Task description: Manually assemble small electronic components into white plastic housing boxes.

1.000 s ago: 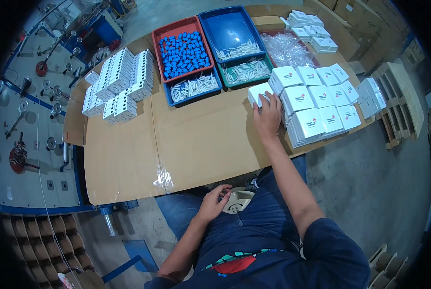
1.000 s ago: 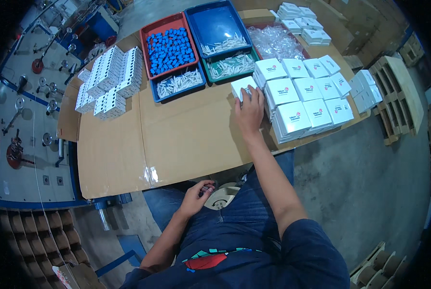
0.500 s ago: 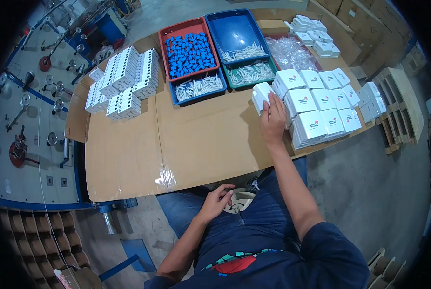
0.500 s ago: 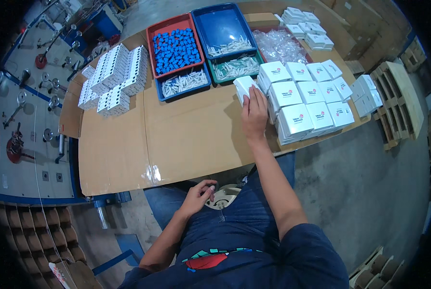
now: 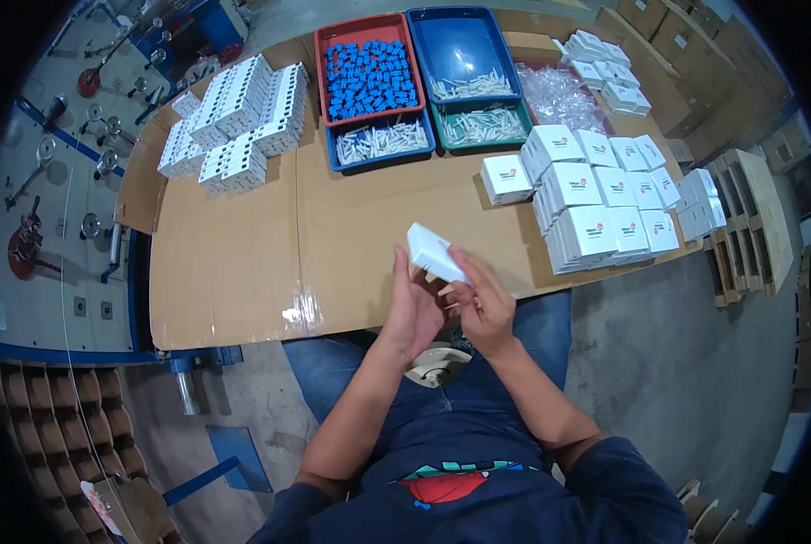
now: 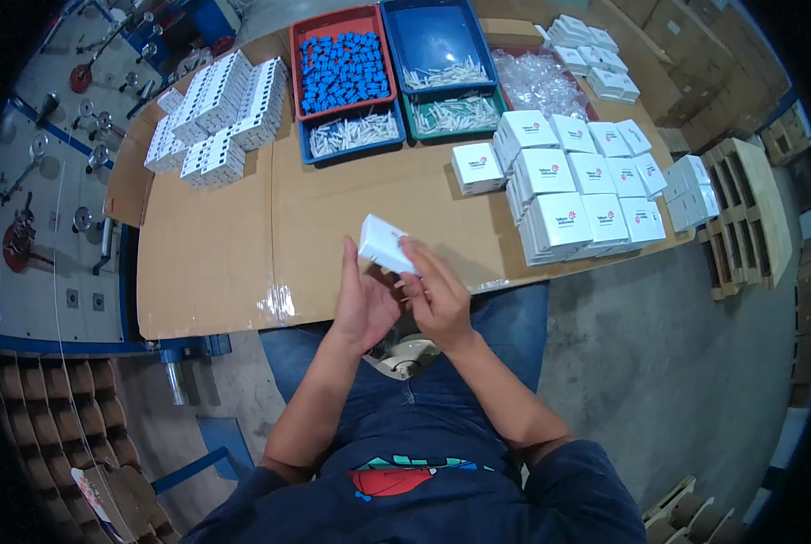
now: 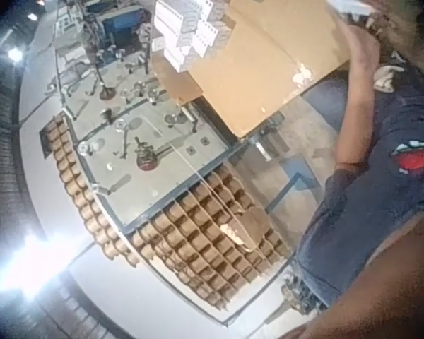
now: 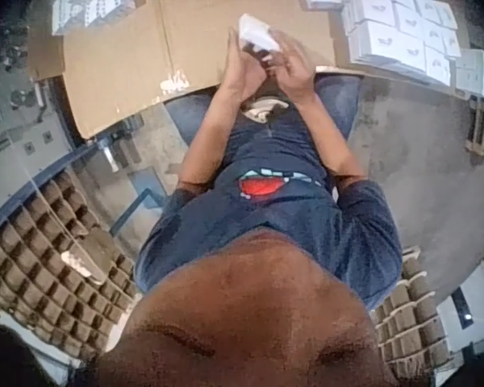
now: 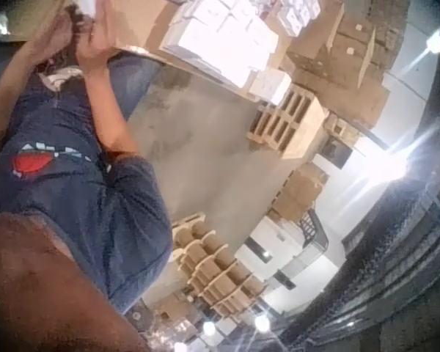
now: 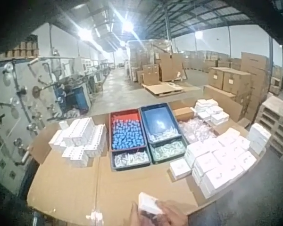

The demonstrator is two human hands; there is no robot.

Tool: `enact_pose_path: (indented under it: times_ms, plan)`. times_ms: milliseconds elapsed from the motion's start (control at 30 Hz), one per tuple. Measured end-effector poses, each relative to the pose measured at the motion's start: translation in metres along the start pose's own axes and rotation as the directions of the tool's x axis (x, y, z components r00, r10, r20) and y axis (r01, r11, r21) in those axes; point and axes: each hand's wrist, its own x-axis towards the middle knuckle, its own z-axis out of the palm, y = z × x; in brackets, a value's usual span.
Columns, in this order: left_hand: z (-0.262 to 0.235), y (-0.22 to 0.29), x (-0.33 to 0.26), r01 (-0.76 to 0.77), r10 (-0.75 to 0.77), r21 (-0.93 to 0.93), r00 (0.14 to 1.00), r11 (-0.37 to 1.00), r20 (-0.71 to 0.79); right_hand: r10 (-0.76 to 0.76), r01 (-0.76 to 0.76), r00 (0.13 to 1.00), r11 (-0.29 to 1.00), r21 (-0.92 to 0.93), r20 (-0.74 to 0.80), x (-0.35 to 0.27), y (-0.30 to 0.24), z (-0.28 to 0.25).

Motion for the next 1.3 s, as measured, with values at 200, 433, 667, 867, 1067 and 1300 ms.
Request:
enact_pose_path:
  times_ms: [200, 433, 667, 867, 1067, 1300]
  plan:
    - [0.011, 0.010, -0.016, -0.127, 0.126, -0.004, 0.990, 0.992, -0.068, -0.043, 0.049, 0.987, 0.998, -0.035, 0.153, 0.004, -0.004, -0.006]
    - [0.001, -0.009, -0.019, -0.103, 0.110, 0.091, 0.991, 0.990, -0.075, 0.033, -0.113, 0.942, 0.969, 0.221, 0.335, 0.020, 0.001, -0.003]
    - [0.016, -0.013, -0.025, -0.119, 0.133, 0.097, 0.977, 0.988, -0.166, -0.020, -0.093, 0.915, 0.962, 0.258, 0.402, 0.013, 0.003, 0.000]
    - [0.015, -0.015, -0.027, -0.140, 0.167, 0.156, 0.970, 0.978, -0.177, -0.004, -0.124, 0.925, 0.942, 0.313, 0.380, 0.010, 0.005, 0.004]
    - [0.018, -0.021, -0.027, -0.201, 0.236, 0.190, 0.955, 0.961, -0.180, -0.055, -0.065, 0.931, 0.948, 0.311, 0.362, 0.008, 0.014, 0.007]
    - [0.027, -0.023, -0.027, -0.293, 0.332, 0.214, 0.926, 0.932, -0.181, -0.162, 0.086, 0.950, 0.958, 0.275, 0.267, 0.000, 0.014, 0.016]
